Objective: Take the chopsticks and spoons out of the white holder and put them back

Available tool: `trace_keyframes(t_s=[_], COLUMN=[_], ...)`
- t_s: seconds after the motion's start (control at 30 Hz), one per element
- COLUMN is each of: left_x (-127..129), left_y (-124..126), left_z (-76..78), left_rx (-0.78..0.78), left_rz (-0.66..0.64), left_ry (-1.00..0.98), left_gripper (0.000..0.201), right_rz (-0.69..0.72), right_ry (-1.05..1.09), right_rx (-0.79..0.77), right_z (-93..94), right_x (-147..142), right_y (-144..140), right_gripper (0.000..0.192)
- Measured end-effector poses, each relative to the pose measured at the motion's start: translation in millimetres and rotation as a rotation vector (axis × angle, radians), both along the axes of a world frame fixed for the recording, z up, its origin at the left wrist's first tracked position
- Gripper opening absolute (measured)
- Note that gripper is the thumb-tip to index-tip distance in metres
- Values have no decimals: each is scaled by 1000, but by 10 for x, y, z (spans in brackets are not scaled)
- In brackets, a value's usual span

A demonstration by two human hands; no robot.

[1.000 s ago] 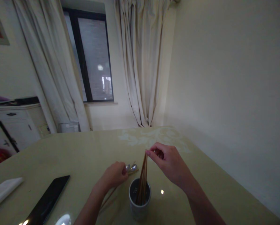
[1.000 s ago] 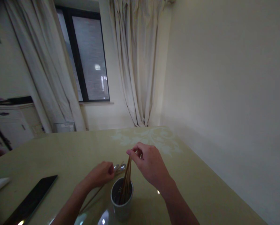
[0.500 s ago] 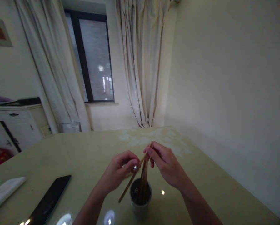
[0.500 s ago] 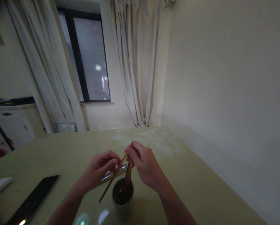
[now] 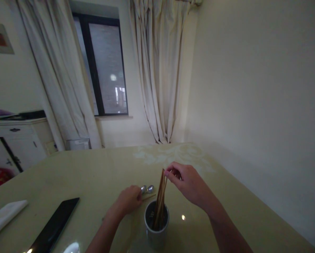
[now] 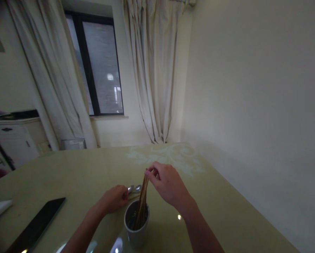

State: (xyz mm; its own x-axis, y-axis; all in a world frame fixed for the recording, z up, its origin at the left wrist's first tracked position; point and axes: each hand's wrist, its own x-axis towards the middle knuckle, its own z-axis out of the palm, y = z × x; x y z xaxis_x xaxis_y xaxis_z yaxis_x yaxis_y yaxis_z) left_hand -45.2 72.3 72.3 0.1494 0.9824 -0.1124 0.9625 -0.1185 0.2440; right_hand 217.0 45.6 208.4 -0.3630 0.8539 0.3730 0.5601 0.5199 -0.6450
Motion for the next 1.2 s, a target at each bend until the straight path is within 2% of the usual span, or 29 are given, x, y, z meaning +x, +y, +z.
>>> trace_keyframes(t_s=[0.1,0.2,0.3,0.37,0.47,0.53,0.6,0.7,0.77,0.8,0.87,1.0,1.2], left_x=[-117,-181,-90,31,168,178,130,35,6,6,20,32,-51], left_y=[-23,-125,-327,-471,-599,-583,-492,-292,-178,-137,-84,-62,-40], left_z=[226,587,919,1057,1141,1133,1069,853,656,558,390,215,173], left_rx=[51,159,240,311,338,322,322,265,103,35,-37,-52,-74], left_rz=[-10,-57,-130,-149,-191,-223,-204,-71,10,32,68,83,-1], left_ry=[-130,-477,-784,-854,-879,-885,-816,-447,-117,4,132,150,40], left_gripper=[14,23,32,32,31,33,38,35,23,18,21,28,20], right_rz=[-56,-15,73,158,241,215,152,30,-25,-29,-4,-2,-162], right_ry=[71,145,223,271,331,375,415,400,313,261,163,-17,-151], right_rx=[48,52,-12,-57,-78,-58,-17,79,122,125,101,74,123], right_z=[36,57,50,38,29,42,72,133,163,170,166,112,67], right_x=[36,10,-113,-209,-276,-233,-126,68,150,166,150,39,28], right_y=[-18,-64,-126,-168,-210,-215,-204,-178,-164,-159,-149,-122,-69], right_gripper=[21,24,21,19,23,26,28,29,30,30,29,35,53])
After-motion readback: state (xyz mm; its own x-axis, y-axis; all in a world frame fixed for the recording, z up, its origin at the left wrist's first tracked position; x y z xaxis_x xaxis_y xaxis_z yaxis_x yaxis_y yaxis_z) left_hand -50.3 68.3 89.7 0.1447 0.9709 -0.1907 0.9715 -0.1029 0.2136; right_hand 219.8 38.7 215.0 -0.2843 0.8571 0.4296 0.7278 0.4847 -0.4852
